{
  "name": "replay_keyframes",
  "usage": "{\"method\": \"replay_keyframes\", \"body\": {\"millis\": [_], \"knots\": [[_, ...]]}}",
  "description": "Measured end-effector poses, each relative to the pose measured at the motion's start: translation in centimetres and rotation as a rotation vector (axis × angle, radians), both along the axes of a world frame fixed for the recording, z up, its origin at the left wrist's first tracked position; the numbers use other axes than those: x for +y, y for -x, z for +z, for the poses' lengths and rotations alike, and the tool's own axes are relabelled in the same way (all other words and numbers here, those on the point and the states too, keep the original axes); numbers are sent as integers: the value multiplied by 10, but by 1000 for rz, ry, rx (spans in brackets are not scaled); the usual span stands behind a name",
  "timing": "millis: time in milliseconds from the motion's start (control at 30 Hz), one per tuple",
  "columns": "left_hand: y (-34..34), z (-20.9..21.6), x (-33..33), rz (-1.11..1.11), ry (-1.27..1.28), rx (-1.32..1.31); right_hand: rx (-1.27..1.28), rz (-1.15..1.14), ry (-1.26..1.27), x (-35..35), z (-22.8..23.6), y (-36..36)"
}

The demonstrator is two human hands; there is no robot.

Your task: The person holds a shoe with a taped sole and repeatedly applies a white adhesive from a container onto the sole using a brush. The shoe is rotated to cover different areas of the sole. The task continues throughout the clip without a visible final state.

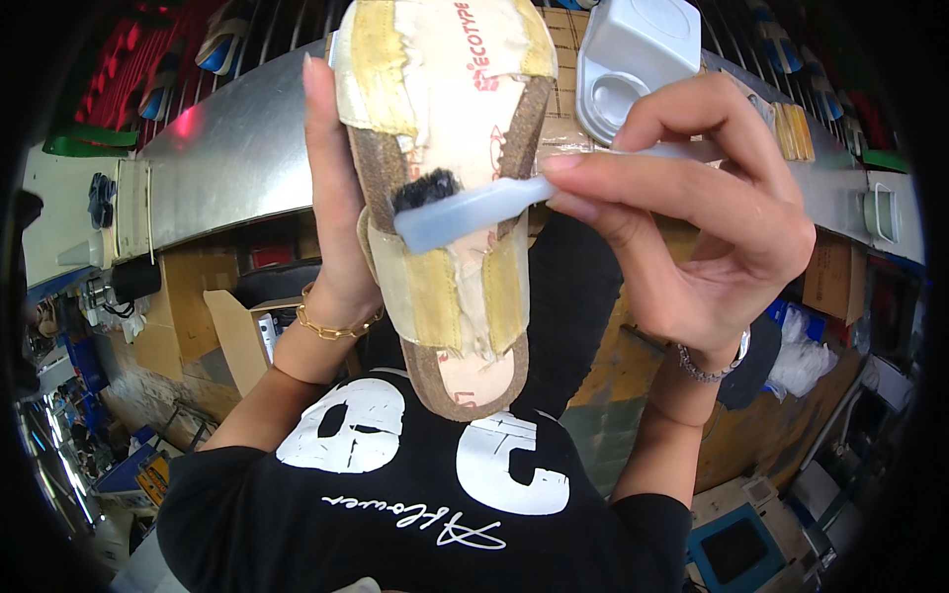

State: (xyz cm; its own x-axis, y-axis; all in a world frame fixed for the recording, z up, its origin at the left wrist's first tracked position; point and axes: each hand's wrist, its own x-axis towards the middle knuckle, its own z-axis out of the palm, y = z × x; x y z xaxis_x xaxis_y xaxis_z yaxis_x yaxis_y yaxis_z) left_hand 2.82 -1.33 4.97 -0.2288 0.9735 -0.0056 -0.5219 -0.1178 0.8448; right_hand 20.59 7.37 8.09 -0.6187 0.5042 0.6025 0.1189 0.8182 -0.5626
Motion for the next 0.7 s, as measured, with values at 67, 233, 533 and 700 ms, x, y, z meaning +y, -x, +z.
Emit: {"method": "replay_keyframes", "body": {"millis": [67, 233, 533, 700], "knots": [[0, -1, 0, 37, 18, 1, -18, 19, 49, 0, 2, -1], [8, -10, 4, 30, 30, -82, -76, 69, 117, 3, 5, -4], [18, -9, 1, 11, 3, -212, -94, 60, 138, -11, 5, -7], [27, -17, -1, 38, -67, -299, -76, 85, 228, -19, 8, -11]]}}
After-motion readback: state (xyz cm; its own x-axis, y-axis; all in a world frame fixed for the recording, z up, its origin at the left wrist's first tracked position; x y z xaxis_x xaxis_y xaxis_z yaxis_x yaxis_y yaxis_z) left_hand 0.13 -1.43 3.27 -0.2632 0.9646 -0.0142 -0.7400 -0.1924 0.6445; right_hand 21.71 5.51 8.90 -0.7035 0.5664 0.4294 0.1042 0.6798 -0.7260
